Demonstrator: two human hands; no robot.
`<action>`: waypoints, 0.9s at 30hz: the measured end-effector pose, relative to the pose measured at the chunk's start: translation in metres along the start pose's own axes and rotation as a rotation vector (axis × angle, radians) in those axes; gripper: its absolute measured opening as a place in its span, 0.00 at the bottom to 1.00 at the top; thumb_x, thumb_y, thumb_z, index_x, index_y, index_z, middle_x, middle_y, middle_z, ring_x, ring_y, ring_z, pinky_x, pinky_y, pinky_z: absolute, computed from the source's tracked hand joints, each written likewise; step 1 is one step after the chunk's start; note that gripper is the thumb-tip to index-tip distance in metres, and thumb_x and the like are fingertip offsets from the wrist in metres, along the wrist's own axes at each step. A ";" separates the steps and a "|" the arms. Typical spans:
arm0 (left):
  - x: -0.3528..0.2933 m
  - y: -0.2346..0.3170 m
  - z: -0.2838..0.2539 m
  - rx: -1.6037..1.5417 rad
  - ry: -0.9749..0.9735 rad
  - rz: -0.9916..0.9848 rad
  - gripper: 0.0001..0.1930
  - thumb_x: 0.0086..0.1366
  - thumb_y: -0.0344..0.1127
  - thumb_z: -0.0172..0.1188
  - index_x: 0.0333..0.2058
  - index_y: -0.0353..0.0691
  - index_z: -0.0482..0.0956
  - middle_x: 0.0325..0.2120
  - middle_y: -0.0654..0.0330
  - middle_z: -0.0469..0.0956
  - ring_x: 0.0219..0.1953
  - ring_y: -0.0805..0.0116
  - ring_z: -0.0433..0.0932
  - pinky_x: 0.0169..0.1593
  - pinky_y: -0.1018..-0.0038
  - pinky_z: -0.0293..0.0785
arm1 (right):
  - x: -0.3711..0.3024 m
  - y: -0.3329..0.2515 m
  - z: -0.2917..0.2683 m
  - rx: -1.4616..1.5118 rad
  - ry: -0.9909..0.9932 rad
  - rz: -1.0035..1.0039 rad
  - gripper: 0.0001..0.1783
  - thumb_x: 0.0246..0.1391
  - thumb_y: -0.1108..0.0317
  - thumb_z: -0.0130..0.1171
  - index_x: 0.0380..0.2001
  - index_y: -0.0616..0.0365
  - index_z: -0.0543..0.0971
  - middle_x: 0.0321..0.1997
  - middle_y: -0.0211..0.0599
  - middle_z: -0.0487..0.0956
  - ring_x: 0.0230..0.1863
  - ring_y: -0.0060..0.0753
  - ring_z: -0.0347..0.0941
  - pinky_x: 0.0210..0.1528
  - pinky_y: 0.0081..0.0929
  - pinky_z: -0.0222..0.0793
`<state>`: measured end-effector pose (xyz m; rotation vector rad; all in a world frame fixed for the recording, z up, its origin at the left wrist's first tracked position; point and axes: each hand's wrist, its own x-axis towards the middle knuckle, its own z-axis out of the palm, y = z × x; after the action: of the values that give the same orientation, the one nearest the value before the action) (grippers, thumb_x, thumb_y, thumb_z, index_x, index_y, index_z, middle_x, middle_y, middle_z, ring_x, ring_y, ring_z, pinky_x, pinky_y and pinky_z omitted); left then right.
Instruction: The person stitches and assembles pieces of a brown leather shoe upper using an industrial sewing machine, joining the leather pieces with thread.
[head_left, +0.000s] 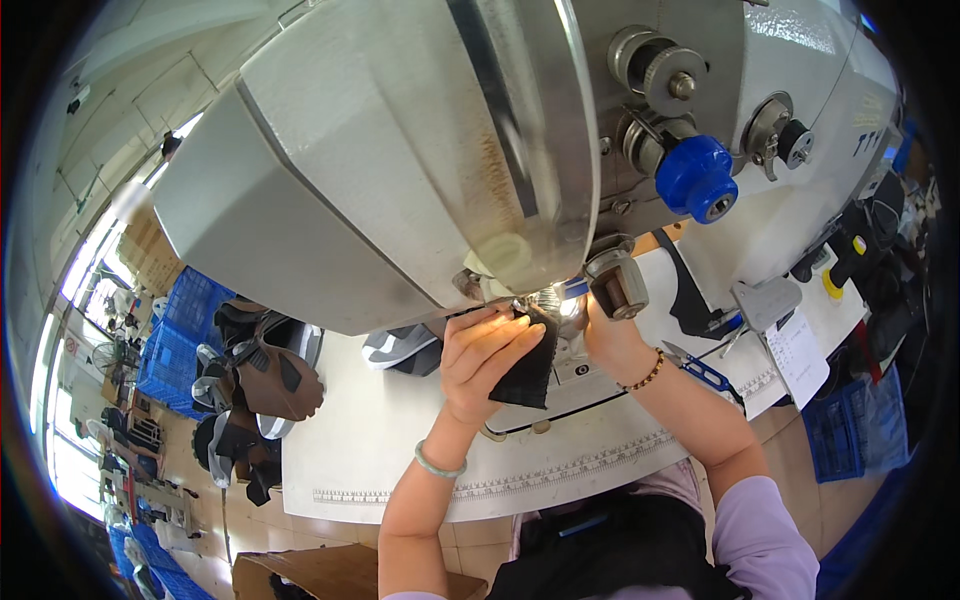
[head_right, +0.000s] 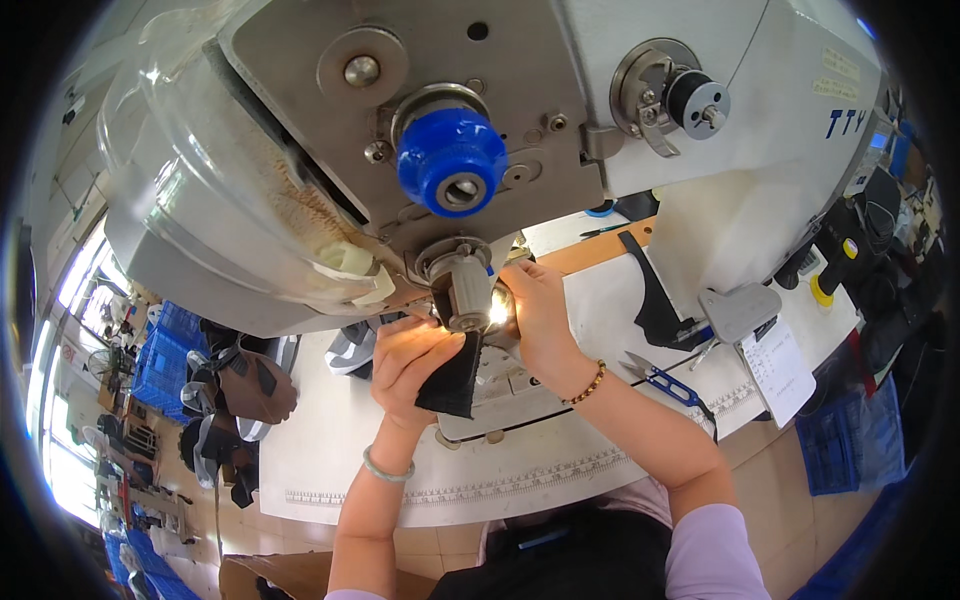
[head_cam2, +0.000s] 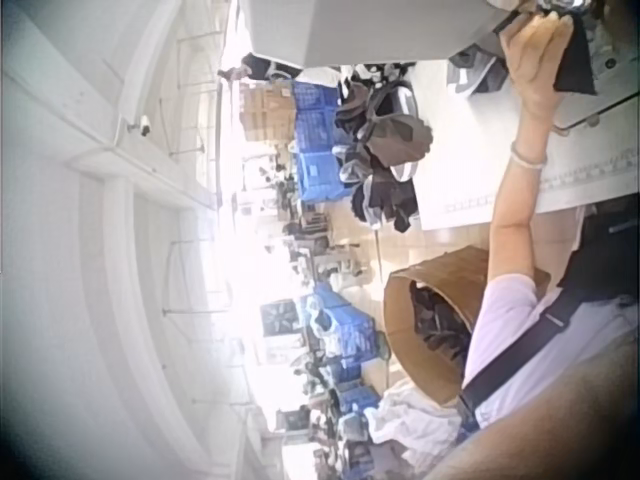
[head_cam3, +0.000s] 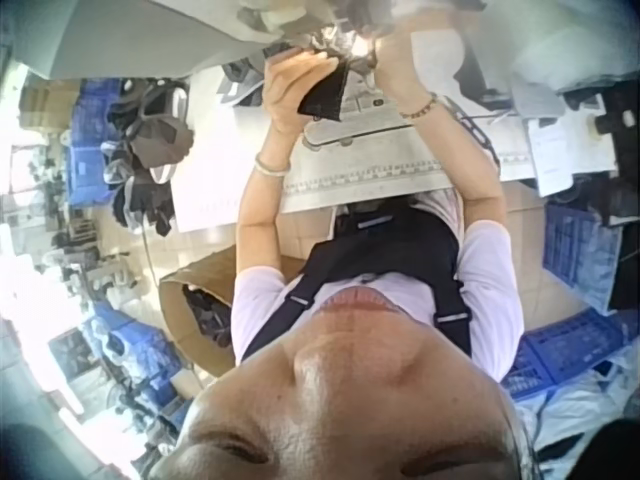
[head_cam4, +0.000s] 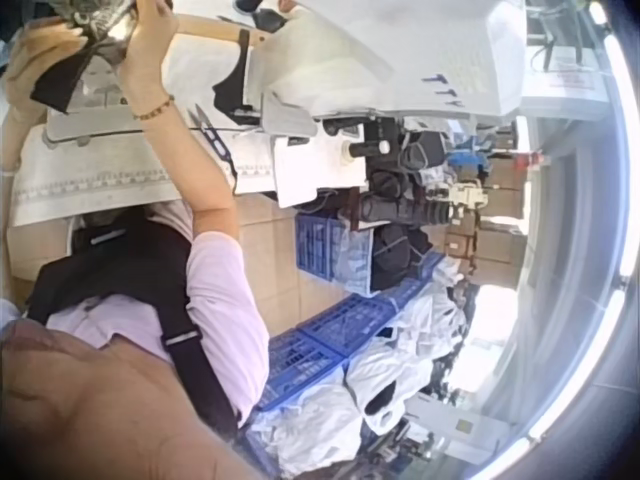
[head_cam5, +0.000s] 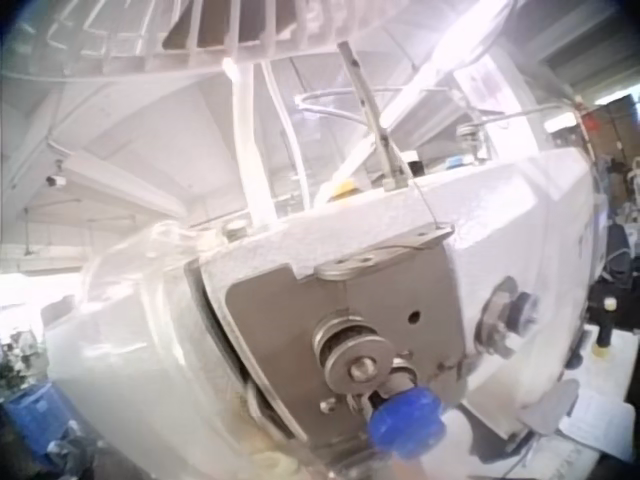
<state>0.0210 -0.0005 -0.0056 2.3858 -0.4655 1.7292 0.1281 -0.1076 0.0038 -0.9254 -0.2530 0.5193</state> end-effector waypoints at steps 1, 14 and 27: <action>0.001 0.000 -0.001 -0.012 -0.014 -0.016 0.19 0.36 0.30 0.64 0.34 0.43 0.81 0.32 0.66 0.76 0.38 0.66 0.73 0.42 0.72 0.72 | -0.001 -0.001 0.000 0.030 -0.009 -0.013 0.08 0.49 0.68 0.51 0.18 0.54 0.70 0.15 0.21 0.67 0.11 0.09 0.56 0.12 0.12 0.50; -0.008 -0.013 -0.001 -0.138 -0.019 -0.167 0.17 0.37 0.31 0.66 0.32 0.47 0.82 0.34 0.65 0.75 0.37 0.69 0.73 0.42 0.77 0.65 | -0.009 0.002 0.004 0.148 0.014 -0.150 0.08 0.53 0.70 0.51 0.21 0.57 0.74 0.19 0.20 0.69 0.18 0.08 0.59 0.20 0.10 0.54; -0.009 0.020 -0.007 0.219 -0.158 0.005 0.18 0.51 0.24 0.56 0.43 0.38 0.74 0.42 0.51 0.70 0.48 0.52 0.72 0.52 0.59 0.69 | -0.006 -0.001 -0.035 -0.119 -0.193 -0.187 0.07 0.57 0.68 0.48 0.31 0.59 0.73 0.29 0.26 0.72 0.31 0.15 0.66 0.36 0.16 0.61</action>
<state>0.0059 -0.0157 -0.0132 2.6890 -0.3163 1.6796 0.1385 -0.1356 -0.0161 -0.9571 -0.5445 0.4235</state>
